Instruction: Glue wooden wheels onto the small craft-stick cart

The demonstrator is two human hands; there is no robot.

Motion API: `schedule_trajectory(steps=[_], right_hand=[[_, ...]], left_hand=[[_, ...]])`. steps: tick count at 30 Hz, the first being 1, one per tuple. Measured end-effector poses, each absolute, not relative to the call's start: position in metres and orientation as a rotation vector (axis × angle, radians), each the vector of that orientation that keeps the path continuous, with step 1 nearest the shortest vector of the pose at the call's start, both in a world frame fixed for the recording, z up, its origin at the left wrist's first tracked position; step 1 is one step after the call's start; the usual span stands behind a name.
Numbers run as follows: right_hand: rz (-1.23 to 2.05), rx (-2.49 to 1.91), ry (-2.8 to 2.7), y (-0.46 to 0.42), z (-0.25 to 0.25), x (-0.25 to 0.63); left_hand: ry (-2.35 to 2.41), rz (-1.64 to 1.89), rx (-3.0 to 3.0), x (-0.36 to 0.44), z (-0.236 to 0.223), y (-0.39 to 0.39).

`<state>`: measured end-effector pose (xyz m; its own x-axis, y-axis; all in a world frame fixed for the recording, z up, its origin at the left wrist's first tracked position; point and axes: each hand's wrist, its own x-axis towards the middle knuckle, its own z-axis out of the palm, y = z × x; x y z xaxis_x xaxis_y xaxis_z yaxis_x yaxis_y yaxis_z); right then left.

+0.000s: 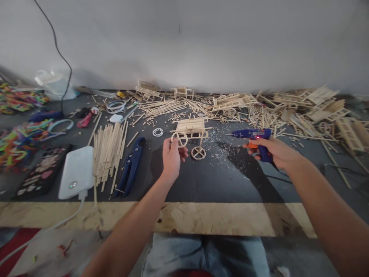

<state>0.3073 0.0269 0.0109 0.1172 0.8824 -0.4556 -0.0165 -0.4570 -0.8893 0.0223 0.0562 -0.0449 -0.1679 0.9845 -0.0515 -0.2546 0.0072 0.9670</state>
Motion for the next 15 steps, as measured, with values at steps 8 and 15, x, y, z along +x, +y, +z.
schedule_trajectory(steps=[8, 15], right_hand=[[1.249, -1.795, -0.755, 0.033, -0.002, 0.329], [0.663, -1.877, -0.968, 0.025, -0.004, 0.326]], left_hand=[[1.171, 1.433, 0.962, 0.022, -0.047, 0.057], [1.101, 1.457, 1.063, 0.023, -0.047, 0.057]])
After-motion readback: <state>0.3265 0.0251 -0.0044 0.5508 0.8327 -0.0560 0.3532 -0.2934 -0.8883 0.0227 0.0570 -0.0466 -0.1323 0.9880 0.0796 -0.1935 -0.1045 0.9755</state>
